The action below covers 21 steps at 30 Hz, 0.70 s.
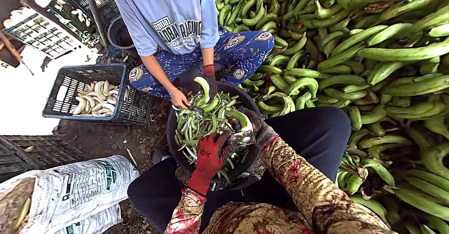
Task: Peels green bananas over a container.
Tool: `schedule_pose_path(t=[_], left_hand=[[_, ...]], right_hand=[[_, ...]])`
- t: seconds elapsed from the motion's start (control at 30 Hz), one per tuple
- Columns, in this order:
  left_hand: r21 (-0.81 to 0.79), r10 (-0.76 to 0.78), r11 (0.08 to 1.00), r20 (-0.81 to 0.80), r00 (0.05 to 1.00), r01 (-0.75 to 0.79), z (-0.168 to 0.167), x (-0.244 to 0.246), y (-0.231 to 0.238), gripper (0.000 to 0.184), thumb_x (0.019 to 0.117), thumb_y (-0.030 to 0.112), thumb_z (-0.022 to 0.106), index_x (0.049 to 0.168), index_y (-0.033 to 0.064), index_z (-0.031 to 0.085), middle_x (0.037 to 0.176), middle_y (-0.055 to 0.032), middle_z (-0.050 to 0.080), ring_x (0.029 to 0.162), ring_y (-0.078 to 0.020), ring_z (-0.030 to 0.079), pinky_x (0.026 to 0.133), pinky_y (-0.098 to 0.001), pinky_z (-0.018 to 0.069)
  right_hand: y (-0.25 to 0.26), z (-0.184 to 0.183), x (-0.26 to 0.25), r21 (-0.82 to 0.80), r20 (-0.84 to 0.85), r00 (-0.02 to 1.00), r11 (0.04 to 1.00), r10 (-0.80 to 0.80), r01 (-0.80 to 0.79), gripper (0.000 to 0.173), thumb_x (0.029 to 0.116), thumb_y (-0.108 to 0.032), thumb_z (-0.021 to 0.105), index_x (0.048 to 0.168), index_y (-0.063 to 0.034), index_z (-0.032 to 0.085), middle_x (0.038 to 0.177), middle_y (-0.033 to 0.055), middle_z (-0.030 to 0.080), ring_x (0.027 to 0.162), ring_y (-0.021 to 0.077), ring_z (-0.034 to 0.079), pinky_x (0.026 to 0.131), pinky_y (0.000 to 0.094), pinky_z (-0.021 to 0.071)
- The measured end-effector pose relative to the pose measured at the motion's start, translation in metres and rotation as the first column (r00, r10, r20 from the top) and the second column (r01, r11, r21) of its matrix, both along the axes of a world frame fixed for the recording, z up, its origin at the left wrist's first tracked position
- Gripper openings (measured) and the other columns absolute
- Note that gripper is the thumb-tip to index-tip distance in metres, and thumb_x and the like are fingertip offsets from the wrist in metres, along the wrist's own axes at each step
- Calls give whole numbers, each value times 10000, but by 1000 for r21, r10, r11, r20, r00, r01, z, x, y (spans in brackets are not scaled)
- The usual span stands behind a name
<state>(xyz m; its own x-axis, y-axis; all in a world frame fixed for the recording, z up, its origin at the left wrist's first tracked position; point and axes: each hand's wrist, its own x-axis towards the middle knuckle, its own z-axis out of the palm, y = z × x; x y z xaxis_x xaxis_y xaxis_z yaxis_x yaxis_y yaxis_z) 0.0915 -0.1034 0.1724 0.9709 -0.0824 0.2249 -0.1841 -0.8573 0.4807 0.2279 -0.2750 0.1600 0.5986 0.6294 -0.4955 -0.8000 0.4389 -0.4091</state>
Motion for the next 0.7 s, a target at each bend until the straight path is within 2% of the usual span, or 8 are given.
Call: schedule_pose_path(t=[0.1,0.23,0.33,0.4,0.5,0.57,0.63,0.7], left_hand=[[16,51,999,-19,999,-51,1,2,-2,539,1021,535,399,1313,195,699,1158,-153,712,1044,-371,682,862,-570,525],[-54,275,956,-177,945,-289,1,16,-10,464,1006,413,498,1370,176,661,1196,-210,681,1060,-409,666,878,-595,526],[-112,404,884,-302,864,-453,-4,30,-12,433,1049,357,468,1407,164,619,1223,-200,676,1095,-382,665,926,-580,524],[-163,431,841,-375,821,-516,-8,36,-11,429,1084,360,424,1409,149,608,1227,-183,685,1143,-353,657,991,-559,505],[-241,435,793,-419,797,-559,-14,40,-12,437,1099,343,401,1397,101,610,1258,-182,684,1205,-323,640,1060,-532,473],[-268,442,762,-448,777,-589,-15,41,-10,446,1105,347,385,1386,88,614,1263,-175,685,1217,-304,636,1074,-520,464],[-290,475,715,-465,747,-636,-23,41,-5,457,1112,366,367,1342,72,631,1213,-167,694,1159,-281,650,1036,-505,483],[-307,481,713,-441,758,-631,-29,38,3,470,1107,390,375,1347,77,630,1218,-153,696,1153,-262,654,1035,-491,486]], right_hand=[[7,4,-10,-146,63,997,989,41,-31,520,1097,-471,256,1102,-70,587,778,46,623,625,112,613,569,252,548],[21,1,-41,-356,372,928,919,-30,173,307,1097,-201,372,1274,-21,547,966,79,652,834,130,649,756,319,574],[26,5,-51,-527,480,873,823,84,211,381,1107,-225,379,1379,-17,546,1134,120,668,970,139,664,866,329,574],[22,11,-51,-593,494,848,787,193,167,397,1114,-276,366,1341,-32,582,1093,107,692,925,139,691,814,326,601],[16,12,-49,-582,522,810,806,268,109,399,1106,-255,384,1372,-32,582,1157,106,692,978,140,692,856,322,596],[13,13,-46,-561,498,818,826,287,52,388,1095,-258,423,1385,-55,580,1125,102,714,926,171,719,809,341,620],[13,11,-45,-569,451,829,822,331,-19,374,1086,-252,420,1364,-66,589,1056,101,724,860,188,717,751,349,614],[14,3,-41,-561,404,866,827,293,-18,379,1097,-258,403,1363,-53,578,1040,119,729,851,202,721,742,353,613]])
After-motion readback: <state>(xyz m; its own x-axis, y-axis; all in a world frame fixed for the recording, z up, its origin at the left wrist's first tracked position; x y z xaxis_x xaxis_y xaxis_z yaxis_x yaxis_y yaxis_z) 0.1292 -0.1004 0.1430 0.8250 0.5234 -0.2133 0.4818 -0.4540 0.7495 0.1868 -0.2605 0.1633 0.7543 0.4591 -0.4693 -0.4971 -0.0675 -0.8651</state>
